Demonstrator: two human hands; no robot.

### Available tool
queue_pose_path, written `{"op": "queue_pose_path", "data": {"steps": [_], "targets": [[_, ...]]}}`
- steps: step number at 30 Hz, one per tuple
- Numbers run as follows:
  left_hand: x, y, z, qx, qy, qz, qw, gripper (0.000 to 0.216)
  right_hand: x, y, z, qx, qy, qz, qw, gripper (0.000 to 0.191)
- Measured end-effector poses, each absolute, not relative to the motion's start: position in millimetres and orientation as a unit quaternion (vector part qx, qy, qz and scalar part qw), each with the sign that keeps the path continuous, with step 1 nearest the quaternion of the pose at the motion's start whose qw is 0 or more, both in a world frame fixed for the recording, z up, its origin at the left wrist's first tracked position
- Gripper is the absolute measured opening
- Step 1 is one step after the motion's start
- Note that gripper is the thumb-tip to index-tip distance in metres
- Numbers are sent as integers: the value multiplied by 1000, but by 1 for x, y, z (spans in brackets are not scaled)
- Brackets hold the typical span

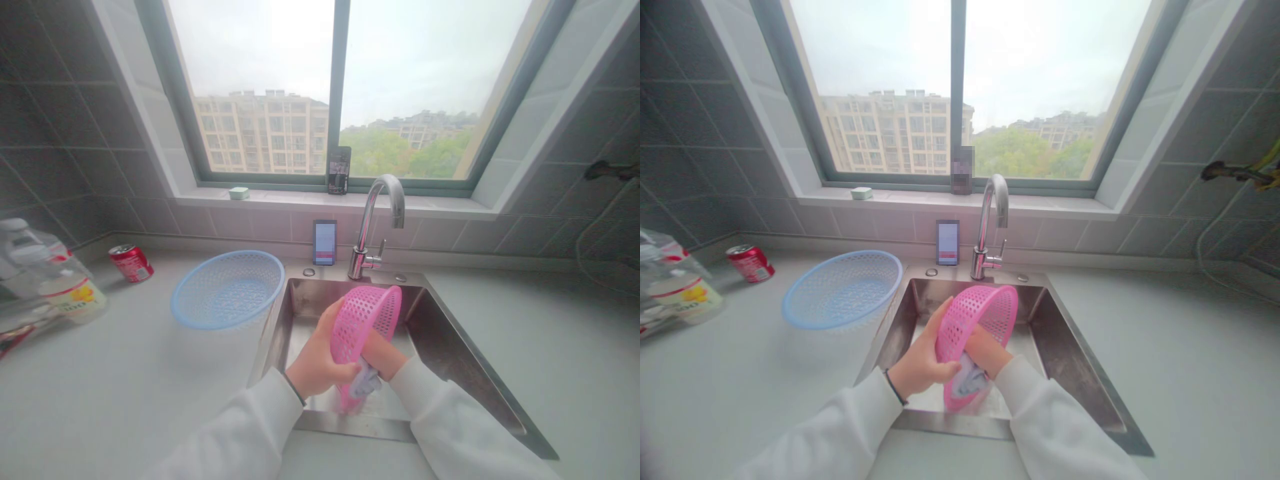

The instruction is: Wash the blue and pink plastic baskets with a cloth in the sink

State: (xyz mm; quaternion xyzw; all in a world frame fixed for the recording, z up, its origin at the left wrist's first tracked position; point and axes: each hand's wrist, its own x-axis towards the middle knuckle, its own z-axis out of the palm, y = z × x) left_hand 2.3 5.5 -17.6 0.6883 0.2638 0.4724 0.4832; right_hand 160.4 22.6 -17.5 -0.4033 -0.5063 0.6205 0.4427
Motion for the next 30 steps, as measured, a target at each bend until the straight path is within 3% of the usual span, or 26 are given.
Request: {"op": "queue_pose_path", "data": {"steps": [4,8,12,16,21,26,30], "targets": [[1,6,-15,734,290,444,424,99,165,21,-2,-383,-393,697,461,42],[6,5,-15,750,275,435,415,99,172,25,-2,-388,-332,685,520,31],[15,6,-18,711,269,488,428,102,161,25,-6,-378,-383,696,476,37],[15,10,-12,552,259,571,549,93,150,25,-1,-399,-471,649,444,35],[8,14,-3,400,270,562,672,92,151,24,0,-445,-526,611,391,34],[6,16,-10,474,293,573,601,106,153,23,-5,-408,-383,689,461,40],[6,16,-17,658,331,464,493,114,157,29,-5,-365,-323,706,514,40]]}}
